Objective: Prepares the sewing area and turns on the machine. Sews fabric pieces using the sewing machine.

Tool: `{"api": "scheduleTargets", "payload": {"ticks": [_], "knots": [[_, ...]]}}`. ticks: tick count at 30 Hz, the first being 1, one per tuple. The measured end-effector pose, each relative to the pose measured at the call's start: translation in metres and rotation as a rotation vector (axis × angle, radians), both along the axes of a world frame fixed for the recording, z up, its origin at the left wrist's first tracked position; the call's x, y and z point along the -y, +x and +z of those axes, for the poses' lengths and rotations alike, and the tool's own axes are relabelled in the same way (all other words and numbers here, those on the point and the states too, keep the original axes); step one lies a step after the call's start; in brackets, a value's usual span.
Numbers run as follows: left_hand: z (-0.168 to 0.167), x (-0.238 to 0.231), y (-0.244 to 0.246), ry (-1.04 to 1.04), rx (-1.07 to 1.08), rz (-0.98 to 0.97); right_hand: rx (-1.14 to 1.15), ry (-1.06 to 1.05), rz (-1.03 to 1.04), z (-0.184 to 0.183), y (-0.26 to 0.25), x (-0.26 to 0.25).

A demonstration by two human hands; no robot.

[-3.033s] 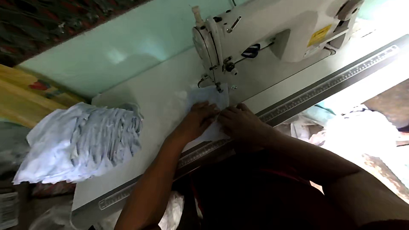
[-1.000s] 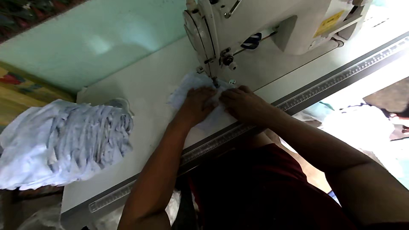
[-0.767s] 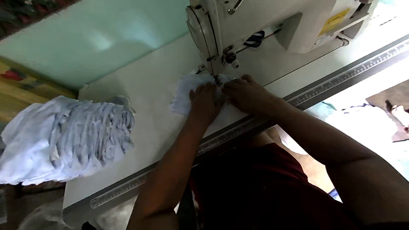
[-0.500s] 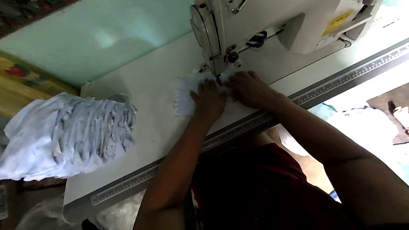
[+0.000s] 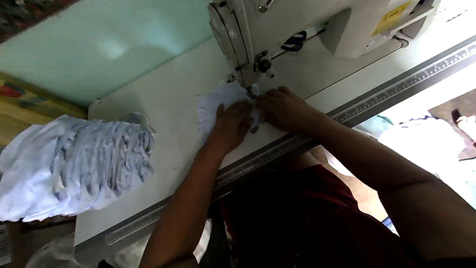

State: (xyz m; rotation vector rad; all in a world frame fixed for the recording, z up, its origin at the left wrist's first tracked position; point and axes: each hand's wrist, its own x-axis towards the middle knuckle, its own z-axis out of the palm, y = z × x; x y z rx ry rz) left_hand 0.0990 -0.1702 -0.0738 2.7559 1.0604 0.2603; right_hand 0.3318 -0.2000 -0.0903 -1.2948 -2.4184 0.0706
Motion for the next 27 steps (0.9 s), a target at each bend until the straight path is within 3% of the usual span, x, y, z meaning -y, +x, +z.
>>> {"api": "scheduleTargets", "payload": {"ticks": [5, 8, 13, 24, 27], "knots": [[0.005, -0.004, 0.011, -0.027, -0.047, 0.107, -0.03, -0.031, -0.124, 0.001, 0.001, -0.004], [0.011, -0.014, -0.002, -0.017, 0.007, -0.014, -0.07, 0.158, 0.016, -0.003, 0.002, 0.0], [0.009, -0.014, -0.023, -0.033, -0.04, -0.145, -0.04, 0.178, 0.142, -0.006, 0.004, 0.0], [0.015, 0.034, 0.036, -0.085, -0.191, 0.286, 0.029, 0.041, -0.11, -0.002, 0.003, -0.008], [0.029, 0.023, 0.035, -0.058, -0.312, 0.24, 0.008, 0.068, -0.134, -0.002, 0.004, -0.01]]}}
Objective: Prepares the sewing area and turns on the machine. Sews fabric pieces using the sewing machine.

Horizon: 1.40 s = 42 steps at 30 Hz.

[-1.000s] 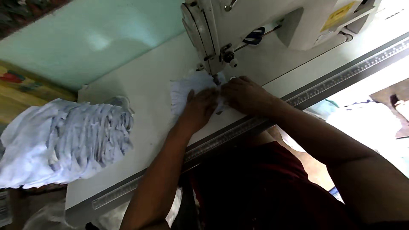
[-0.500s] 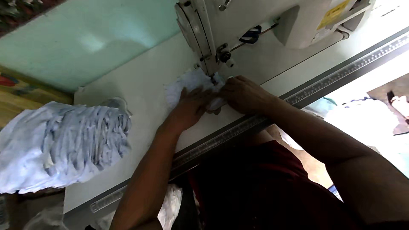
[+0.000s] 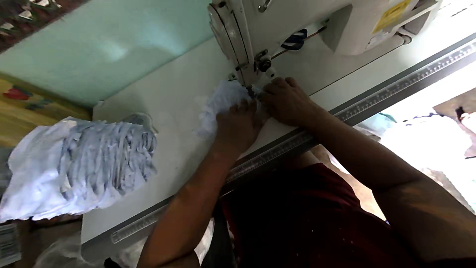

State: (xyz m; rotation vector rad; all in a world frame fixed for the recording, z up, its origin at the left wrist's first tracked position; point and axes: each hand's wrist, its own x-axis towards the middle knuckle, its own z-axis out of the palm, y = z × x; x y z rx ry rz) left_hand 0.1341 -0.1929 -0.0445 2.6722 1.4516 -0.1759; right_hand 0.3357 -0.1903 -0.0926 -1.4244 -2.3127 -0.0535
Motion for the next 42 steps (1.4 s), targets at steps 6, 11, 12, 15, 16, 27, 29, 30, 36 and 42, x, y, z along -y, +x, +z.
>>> {"api": "scheduleTargets", "payload": {"ticks": [6, 11, 12, 15, 16, 27, 29, 30, 36, 42], "knots": [[-0.007, -0.046, -0.066, 0.006, 0.255, -0.44, -0.032, -0.012, 0.213, 0.004, -0.026, 0.024], [-0.017, -0.015, -0.046, 0.006, 0.31, -0.261, -0.036, -0.025, 0.166, 0.007, -0.029, 0.032], [-0.017, -0.008, -0.039, 0.014, 0.293, -0.231, -0.022, -0.039, 0.157, 0.011, -0.026, 0.032], [-0.014, 0.007, -0.021, 0.036, 0.206, -0.131, 0.006, -0.067, 0.143, 0.015, -0.022, 0.032], [-0.011, 0.011, -0.016, 0.025, 0.16, -0.092, 0.022, -0.057, 0.14, 0.012, -0.021, 0.031], [-0.001, -0.021, -0.027, 0.129, 0.191, -0.274, 0.032, -0.102, 0.079, 0.014, -0.016, 0.035], [-0.001, -0.034, -0.046, 0.02, 0.326, -0.419, -0.003, -0.014, 0.145, 0.007, -0.024, 0.052], [-0.003, -0.037, -0.052, -0.042, 0.345, -0.434, 0.004, 0.001, 0.172, 0.002, -0.027, 0.059], [-0.014, -0.043, -0.061, -0.044, 0.351, -0.43, 0.011, -0.008, 0.18, -0.006, -0.027, 0.061], [-0.023, -0.045, -0.057, 0.043, 0.342, -0.377, -0.013, -0.105, 0.159, 0.0, -0.019, 0.047]]}}
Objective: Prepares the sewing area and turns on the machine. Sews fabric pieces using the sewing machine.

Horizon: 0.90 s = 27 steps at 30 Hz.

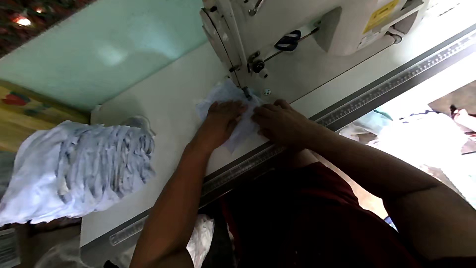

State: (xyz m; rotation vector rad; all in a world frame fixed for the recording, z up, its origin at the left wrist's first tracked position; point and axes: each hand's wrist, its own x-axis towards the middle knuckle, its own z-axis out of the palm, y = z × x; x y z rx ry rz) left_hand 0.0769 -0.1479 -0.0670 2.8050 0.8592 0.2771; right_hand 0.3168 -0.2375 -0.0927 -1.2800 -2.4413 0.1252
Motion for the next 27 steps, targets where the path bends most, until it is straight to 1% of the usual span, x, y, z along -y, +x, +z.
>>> {"api": "scheduleTargets", "payload": {"ticks": [3, 5, 8, 11, 14, 17, 19, 23, 25, 27], "knots": [[-0.003, 0.006, 0.007, 0.013, -0.035, 0.096, 0.004, -0.024, -0.018, 0.003, 0.006, -0.008], [-0.003, 0.009, 0.011, 0.011, -0.045, 0.143, 0.012, -0.003, -0.028, 0.003, 0.007, -0.011], [-0.003, 0.014, 0.019, 0.013, -0.085, 0.225, 0.002, -0.013, -0.011, 0.003, -0.003, -0.007], [-0.001, 0.023, 0.028, 0.02, -0.127, 0.323, -0.005, 0.034, 0.025, -0.002, -0.014, -0.001], [0.006, 0.035, 0.041, -0.027, -0.162, 0.438, -0.003, 0.008, 0.009, 0.003, -0.01, -0.003], [0.013, 0.042, 0.055, -0.025, -0.253, 0.525, 0.026, -0.024, -0.01, 0.01, -0.002, -0.008], [0.019, 0.045, 0.064, -0.01, -0.356, 0.573, 0.043, -0.003, -0.026, 0.009, 0.003, -0.013], [0.023, 0.047, 0.073, 0.073, -0.455, 0.593, 0.07, -0.013, -0.049, 0.01, 0.014, -0.022], [0.027, 0.044, 0.073, 0.08, -0.476, 0.582, 0.062, -0.034, -0.058, 0.01, 0.019, -0.025], [0.03, 0.035, 0.064, 0.1, -0.446, 0.541, 0.031, -0.054, -0.077, 0.009, 0.022, -0.026]]}}
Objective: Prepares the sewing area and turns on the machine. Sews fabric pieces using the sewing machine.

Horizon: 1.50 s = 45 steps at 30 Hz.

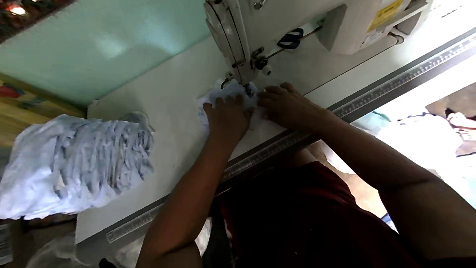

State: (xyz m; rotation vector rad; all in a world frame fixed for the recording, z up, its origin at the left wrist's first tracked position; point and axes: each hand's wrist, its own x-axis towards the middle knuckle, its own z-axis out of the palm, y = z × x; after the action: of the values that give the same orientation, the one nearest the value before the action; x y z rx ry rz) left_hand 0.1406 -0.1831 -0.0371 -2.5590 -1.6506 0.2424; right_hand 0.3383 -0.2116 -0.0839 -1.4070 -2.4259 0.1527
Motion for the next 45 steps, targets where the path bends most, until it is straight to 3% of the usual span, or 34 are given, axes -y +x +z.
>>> {"api": "scheduleTargets", "payload": {"ticks": [3, 6, 8, 12, 15, 19, 25, 29, 32, 35, 45], "knots": [[-0.003, -0.022, -0.036, 0.025, 0.202, -0.273, -0.03, 0.022, -0.004, 0.002, -0.007, 0.009], [-0.015, -0.034, -0.064, -0.1, 0.391, -0.58, -0.044, 0.038, 0.088, -0.003, -0.022, 0.026], [-0.023, -0.034, -0.073, -0.169, 0.434, -0.631, -0.013, 0.024, 0.112, -0.004, -0.026, 0.029], [-0.031, -0.032, -0.072, -0.142, 0.436, -0.595, 0.003, 0.059, 0.1, -0.008, -0.021, 0.022], [-0.027, -0.02, -0.057, -0.12, 0.403, -0.453, 0.02, 0.021, 0.059, -0.005, -0.015, 0.012], [-0.021, 0.007, -0.028, -0.071, 0.253, -0.225, 0.013, -0.008, 0.016, -0.001, -0.006, 0.002], [-0.005, 0.025, 0.01, -0.097, 0.031, -0.039, 0.03, 0.014, -0.107, -0.002, 0.0, -0.011], [0.024, 0.002, -0.006, -0.134, 0.185, -0.122, -0.108, 0.118, -0.097, 0.002, -0.029, 0.016], [0.009, -0.034, -0.05, -0.164, 0.426, -0.469, -0.106, 0.106, 0.058, -0.009, -0.054, 0.036], [-0.01, -0.04, -0.065, -0.195, 0.451, -0.577, -0.05, 0.126, 0.06, -0.011, -0.059, 0.037], [-0.019, -0.009, -0.032, -0.003, 0.328, -0.295, -0.078, 0.091, -0.01, -0.007, -0.038, 0.022]]}}
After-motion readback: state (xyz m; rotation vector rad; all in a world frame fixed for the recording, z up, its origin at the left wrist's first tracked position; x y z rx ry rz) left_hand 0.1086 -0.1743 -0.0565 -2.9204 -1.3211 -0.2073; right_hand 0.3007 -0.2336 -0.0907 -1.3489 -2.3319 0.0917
